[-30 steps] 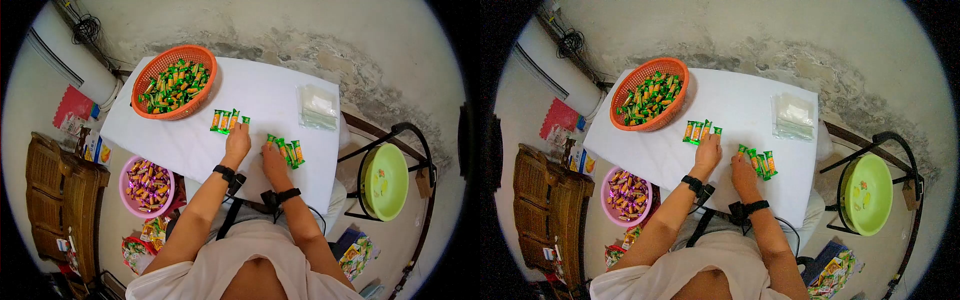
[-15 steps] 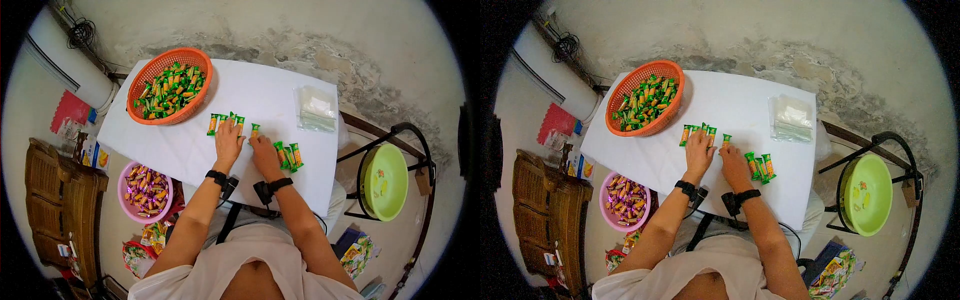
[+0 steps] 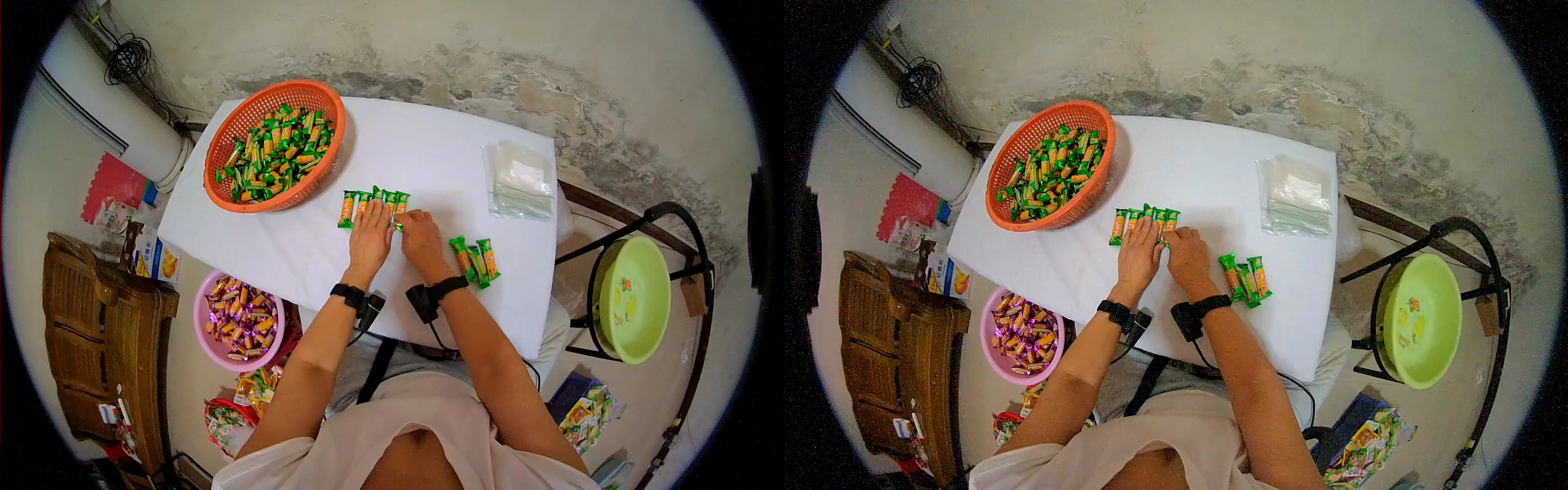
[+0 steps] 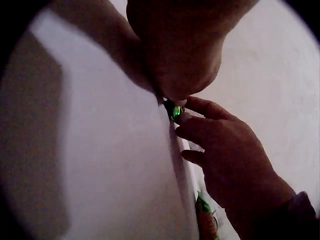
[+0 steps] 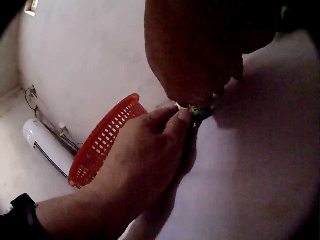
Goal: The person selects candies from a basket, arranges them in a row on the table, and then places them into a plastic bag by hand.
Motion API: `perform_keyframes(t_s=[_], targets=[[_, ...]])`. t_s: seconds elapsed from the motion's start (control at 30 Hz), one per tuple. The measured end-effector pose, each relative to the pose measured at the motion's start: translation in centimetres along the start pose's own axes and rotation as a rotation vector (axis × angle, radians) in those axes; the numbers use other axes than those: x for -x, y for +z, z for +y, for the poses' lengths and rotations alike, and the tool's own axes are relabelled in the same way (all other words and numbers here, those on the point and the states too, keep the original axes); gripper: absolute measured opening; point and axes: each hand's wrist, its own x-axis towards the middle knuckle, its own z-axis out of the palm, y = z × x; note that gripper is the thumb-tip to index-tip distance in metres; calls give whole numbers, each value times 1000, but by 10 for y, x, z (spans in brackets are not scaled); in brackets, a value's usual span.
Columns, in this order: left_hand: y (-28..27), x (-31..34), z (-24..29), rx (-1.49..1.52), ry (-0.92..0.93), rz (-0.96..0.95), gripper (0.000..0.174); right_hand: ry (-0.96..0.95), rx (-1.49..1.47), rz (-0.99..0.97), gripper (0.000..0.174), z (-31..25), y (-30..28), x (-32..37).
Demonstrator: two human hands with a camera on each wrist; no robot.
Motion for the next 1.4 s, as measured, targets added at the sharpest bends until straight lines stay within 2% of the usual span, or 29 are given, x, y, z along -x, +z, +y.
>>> perform_keyframes(t_s=[0.37,0.43,0.5,0.57,0.63,0.7,0.77,0.8,0.87,0.97,1.07,1.13,1.17,1.23,1.37,1.4], targets=[[-10,4,-5,9,8,3,51,-13,-20,26,28,-4,-5,4],[-14,8,7,35,23,15,52,-128,-31,31,28,-5,-24,11],[-26,16,27,39,47,4,51,-76,-74,10,30,-4,-45,29],[-28,26,48,62,84,-41,50,54,-81,-88,27,6,-61,44],[-22,35,64,79,111,-84,50,86,-65,-29,25,13,-92,56],[-11,42,77,266,223,-93,50,290,-104,109,20,29,-118,68],[-5,45,98,362,228,-71,53,357,-79,99,18,44,-138,82],[-5,44,109,401,201,-131,52,418,-59,87,17,48,-144,87],[-5,41,125,435,175,-189,51,419,-55,69,15,51,-147,97],[-6,36,139,391,244,-238,53,356,-56,70,17,54,-139,111],[-4,35,139,362,274,-221,50,314,-22,57,19,47,-132,112],[4,36,131,352,251,-175,45,283,65,51,31,42,-129,112],[7,37,125,349,252,-173,45,282,63,54,31,40,-129,112],[3,37,114,350,189,-153,36,312,183,-53,43,28,-135,107],[2,39,94,412,131,-38,28,319,320,-121,49,17,-131,101],[1,39,92,473,37,-14,24,338,359,-125,47,19,-127,101]])
